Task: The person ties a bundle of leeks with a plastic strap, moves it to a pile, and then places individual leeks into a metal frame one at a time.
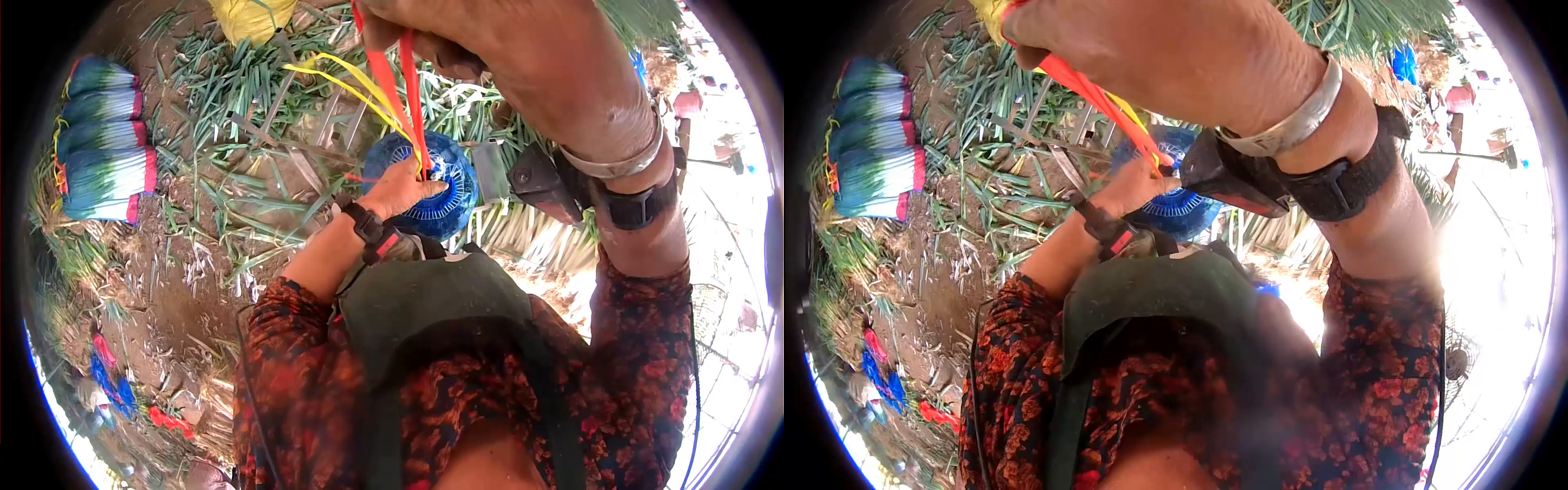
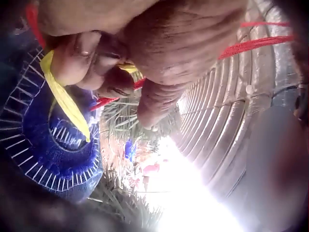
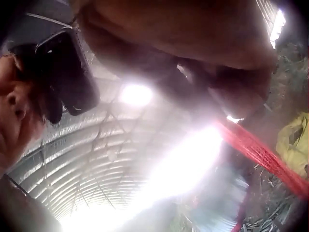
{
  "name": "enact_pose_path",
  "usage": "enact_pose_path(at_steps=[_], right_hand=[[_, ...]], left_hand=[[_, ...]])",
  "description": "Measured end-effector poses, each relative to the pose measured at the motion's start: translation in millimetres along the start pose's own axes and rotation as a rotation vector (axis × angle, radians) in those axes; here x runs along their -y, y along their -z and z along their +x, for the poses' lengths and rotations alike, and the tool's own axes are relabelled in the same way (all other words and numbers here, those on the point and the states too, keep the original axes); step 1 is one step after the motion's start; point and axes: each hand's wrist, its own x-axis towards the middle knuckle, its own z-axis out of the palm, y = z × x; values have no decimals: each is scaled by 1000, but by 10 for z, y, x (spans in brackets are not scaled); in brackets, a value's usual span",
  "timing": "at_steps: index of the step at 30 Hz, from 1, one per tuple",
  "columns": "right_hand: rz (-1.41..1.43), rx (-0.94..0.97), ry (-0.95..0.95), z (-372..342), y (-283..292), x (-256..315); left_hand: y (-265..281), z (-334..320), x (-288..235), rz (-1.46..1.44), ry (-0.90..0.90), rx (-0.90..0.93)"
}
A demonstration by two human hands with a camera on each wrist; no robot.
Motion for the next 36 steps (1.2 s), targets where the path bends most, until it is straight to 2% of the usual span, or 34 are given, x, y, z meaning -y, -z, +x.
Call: enact_pose_path(at_steps=[3,7,8,9,10,12,15,16,17,18,19,20,21,22,23,25,26,28,29,32,33,35,36], right_hand=[[-122,-114,-31,-127,310,-80],[-309,-183,-5,-153,590,-105],[-366,-184,45,-58,617,-104],[-396,-153,75,85,541,-176],[-478,-141,156,248,465,-247],[-589,-118,337,610,321,-475],[-649,-35,473,805,-63,-1266],[-604,-9,443,688,-215,-1609],[-469,-9,285,403,-394,-1987],[-726,47,495,170,-493,-2643],[-671,263,-26,-168,-484,-2415],[-821,232,4,-461,-473,-2490],[-971,197,28,-753,-463,-2566],[-937,126,-156,-978,-472,-2528],[-755,-101,-118,-1255,-506,-2533],[-381,-88,-557,-1604,-606,-2384],[-191,-57,-776,-1690,-637,-2364],[-61,84,-854,-1731,-594,-2498],[10,155,-891,-1734,-569,-2577],[26,-243,-736,-1427,-481,-2808],[250,-364,-666,-1317,-524,-2962],[193,-377,-572,-1069,-559,-3100],[359,-336,-630,-944,-561,-3010]], left_hand=[[-186,114,261,-221,-188,-79],[-128,174,270,-141,-179,12],[-129,144,217,-100,-174,39],[-400,-252,216,-138,-81,24],[-487,-310,199,-134,-53,3],[-157,131,161,-37,-110,-76],[-62,90,-62,-255,82,61],[-50,35,-151,-299,127,79],[-52,27,-151,-364,109,103],[-58,65,-54,-380,54,142],[-7,49,-99,-428,75,119],[31,19,-128,-479,102,98],[76,96,28,-423,270,146],[92,74,12,-528,302,121],[109,63,-47,-631,334,99],[35,114,7,-915,410,85],[18,146,62,-968,415,146],[23,179,183,-1076,431,266],[63,168,158,-1026,469,256],[108,283,255,103,69,-176],[171,269,40,224,86,-226],[163,352,8,23,23,-221],[152,362,2,-80,-3,-220]])
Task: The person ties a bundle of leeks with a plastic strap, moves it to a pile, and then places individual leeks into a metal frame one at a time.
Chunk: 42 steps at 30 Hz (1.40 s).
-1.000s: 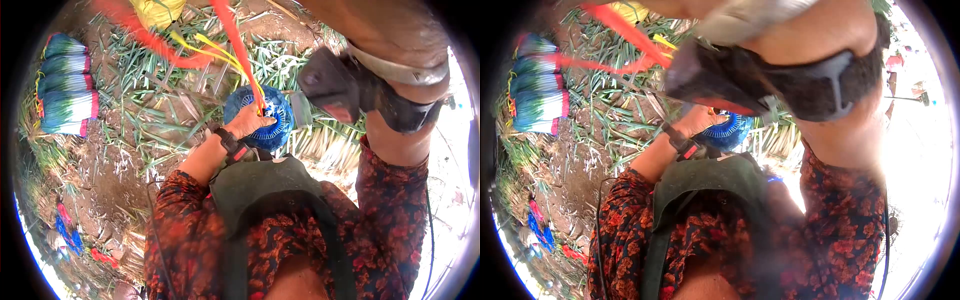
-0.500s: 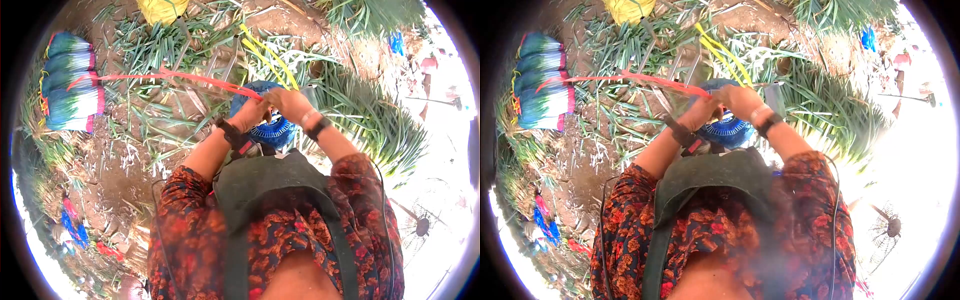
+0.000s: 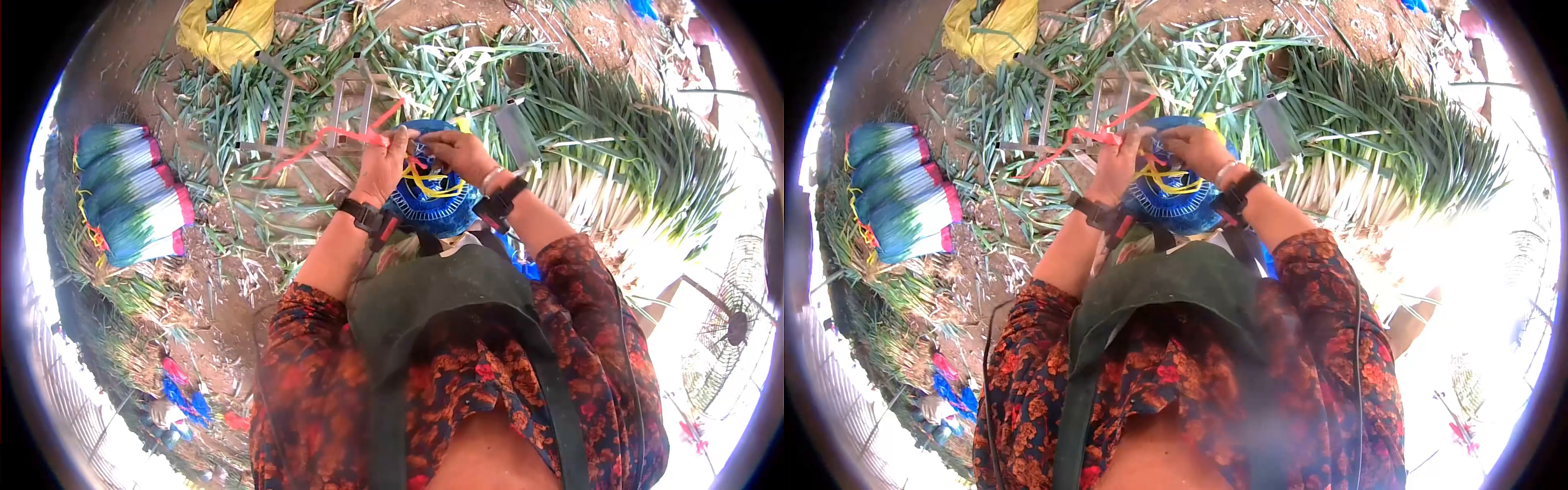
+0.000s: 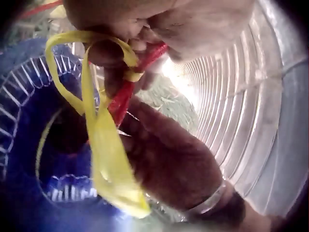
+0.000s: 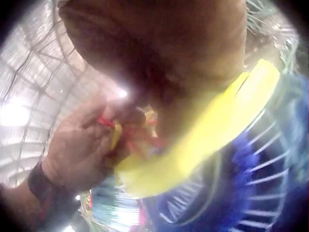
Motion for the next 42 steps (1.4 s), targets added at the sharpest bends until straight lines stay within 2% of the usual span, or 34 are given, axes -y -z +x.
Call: enact_pose_path(at_steps=[1,2,3,5,6,7,8,10,12,13,14,16,17,18,19,20,21,23,24,26,27,28,31,34,35,37,38,40,42], right_hand=[[135,128,-39,51,-53,-16],[266,257,-76,100,-92,-26],[245,268,-100,4,-128,170],[182,246,-173,33,-123,150],[147,234,-211,40,-114,132],[86,182,-121,13,-109,91],[121,160,-140,-23,-78,94],[193,114,-181,-90,42,89],[-53,-205,47,-72,384,-324],[-211,-268,-76,-147,676,-372],[-372,-331,-198,-233,919,-381],[-808,-400,-55,-271,1005,-693],[-890,-504,-51,-213,991,-677],[-868,-523,-2,-233,907,-407],[-866,-569,182,-227,862,-211],[-854,-614,375,-179,809,-5],[-789,-557,490,-172,706,276],[-692,-409,748,-129,426,744],[-655,-315,892,-114,241,899],[-542,-42,852,-186,-208,1130],[-581,99,954,-125,-363,1111],[-616,242,1051,-79,-479,1069],[-853,264,844,-113,-664,1059],[-1127,454,522,-31,-575,949],[-1146,387,537,-99,-518,957],[-1194,341,371,-185,-337,823],[-1219,316,287,-231,-237,733],[-1082,223,228,-405,-93,486],[-918,170,185,-638,-33,223]], left_hand=[[-40,30,43,-258,-54,52],[-34,7,-53,-306,-9,51],[-14,-49,-253,-359,36,47],[26,-103,-449,-435,128,69],[51,-100,-412,-431,85,95],[89,-73,-348,-427,39,119],[114,-76,-332,-424,-4,141],[155,-163,-309,-387,38,18],[329,-264,-84,-354,73,-82],[493,-375,5,-175,117,-36],[487,-506,178,-259,206,-87],[423,-622,547,-422,363,-183],[412,-622,335,-71,105,-194],[359,-640,304,-202,71,-169],[348,-507,302,-328,15,-156],[391,-389,240,-626,53,-45],[434,-269,178,-914,125,54],[359,-109,-162,-384,272,216],[269,-103,-142,-251,148,271],[90,-91,-107,10,-115,326],[15,-74,-82,115,-225,338],[8,-115,-46,139,-252,364],[35,-177,104,180,-234,472],[135,-237,233,194,-188,573],[163,-242,266,200,-167,601],[205,-261,271,179,-91,646],[236,-269,167,22,94,592],[298,-317,-26,-286,463,470],[202,-365,78,-790,504,364]])
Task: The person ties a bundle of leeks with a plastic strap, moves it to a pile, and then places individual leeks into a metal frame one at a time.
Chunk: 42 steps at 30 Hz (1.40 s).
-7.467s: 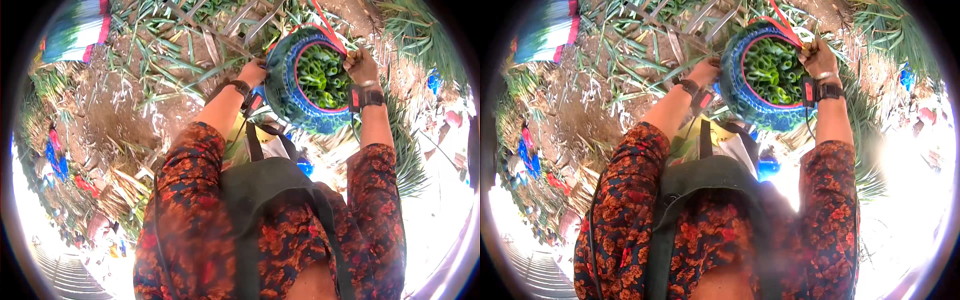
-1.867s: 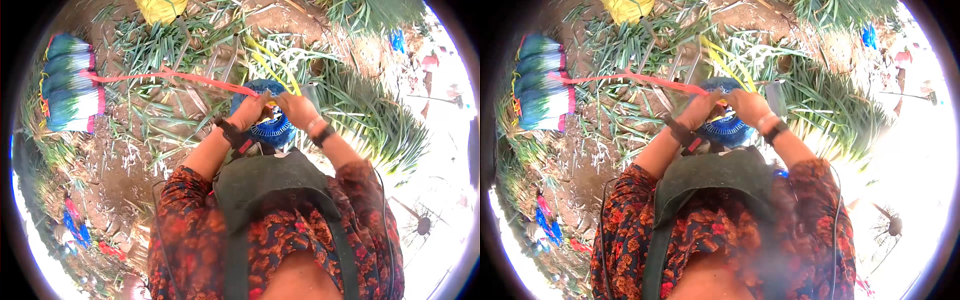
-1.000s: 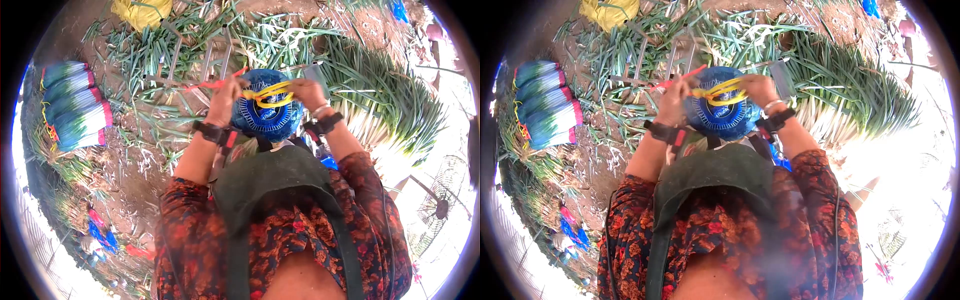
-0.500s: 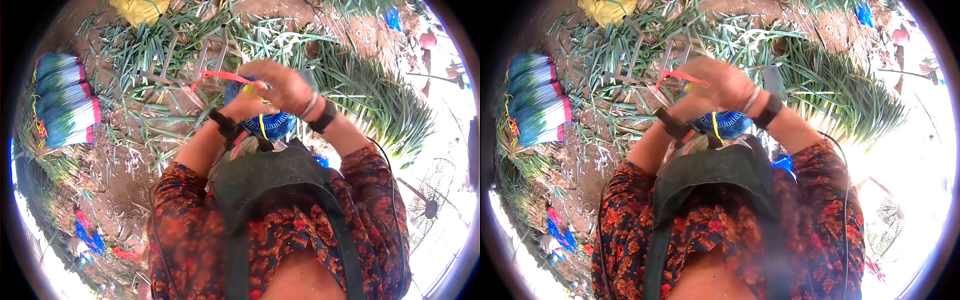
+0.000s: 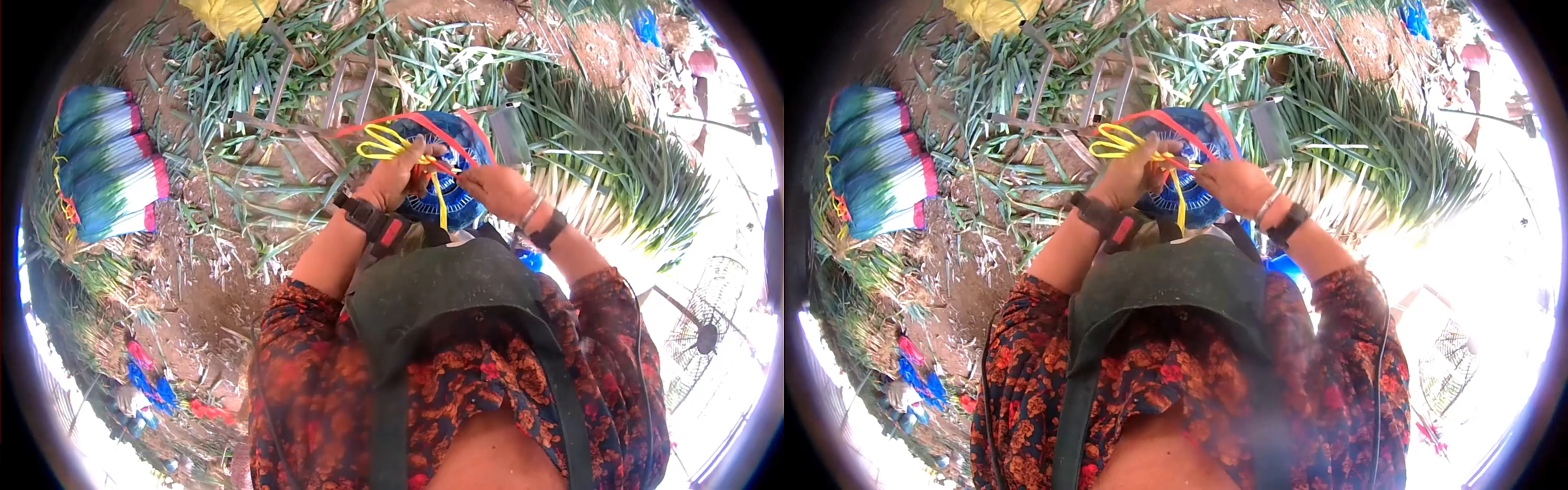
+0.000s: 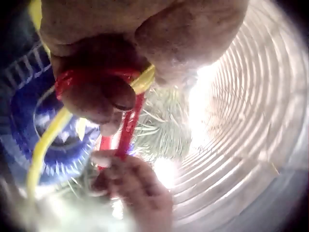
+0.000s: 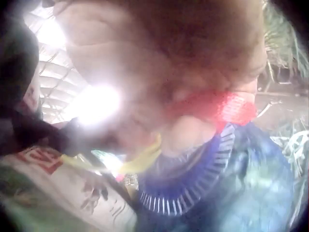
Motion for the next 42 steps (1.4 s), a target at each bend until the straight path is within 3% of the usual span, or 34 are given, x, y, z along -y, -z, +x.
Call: enact_pose_path(at_steps=[2,5,6,8,9,10,11,12,13,14,16,18,20,21,22,24,26,27,28,30,32,33,36,37,39,40,41,42], right_hand=[[188,-34,-16,-219,-154,-84],[672,229,-478,-457,-194,-196],[705,258,-524,-528,-174,-267],[773,315,-609,-691,-111,-460],[881,186,-613,-785,-160,-628],[837,120,-476,-840,-190,-796],[356,-47,-381,-836,-314,-1028],[153,-207,-350,-725,-348,-1161],[-59,-369,-349,-611,-378,-1291],[7,-532,-419,-411,-353,-1258],[356,-499,-406,-61,20,-586],[680,-371,-238,281,89,-279],[957,-72,-198,597,11,-116],[1103,38,-204,669,-32,-91],[1246,153,-211,726,-87,-91],[959,29,-139,741,-142,-253],[711,-94,-86,564,-19,-594],[638,-158,-114,439,75,-805],[659,-223,-245,251,192,-1056],[584,-139,-487,-99,163,-1405],[834,-161,-657,-273,87,-1092],[1015,-146,-646,-296,-22,-1212],[1317,-323,-682,-281,-171,-1318],[1319,-307,-684,-262,-243,-1333],[1319,-262,-687,-148,-389,-1354],[994,-114,-527,-93,-469,-1355],[590,-19,-353,-29,-526,-1316],[258,-3,-188,38,-574,-1262]], left_hand=[[-104,-5,13,-200,28,-16],[-22,87,93,-273,57,22],[18,56,5,-63,70,-64],[114,196,35,478,-145,-317],[50,151,-82,589,-243,-323],[67,187,-75,572,-298,-312],[94,254,-42,550,-354,-302],[102,297,-14,528,-408,-291],[42,259,-88,565,-302,-259],[7,261,-102,535,-330,-231],[-39,265,-147,473,-393,-183],[-124,186,-251,458,-345,-119],[-122,151,-317,525,-370,-45],[-181,111,-366,618,-495,-2],[-101,168,-342,506,-393,37],[-108,137,-332,403,-537,4],[179,44,-258,288,-548,-30],[297,-67,-275,459,-536,-140],[497,-166,-170,422,-403,-165],[862,-303,41,332,-184,-233],[915,-308,76,192,-131,-277],[944,-312,97,120,-103,-304],[1199,-232,-143,32,-233,-358],[1223,-284,-288,-52,-79,-399],[1300,-131,-182,162,7,-263],[1324,-63,-92,267,54,-195],[1140,-32,-69,454,-118,-157],[1082,-8,0,754,-220,-292]])
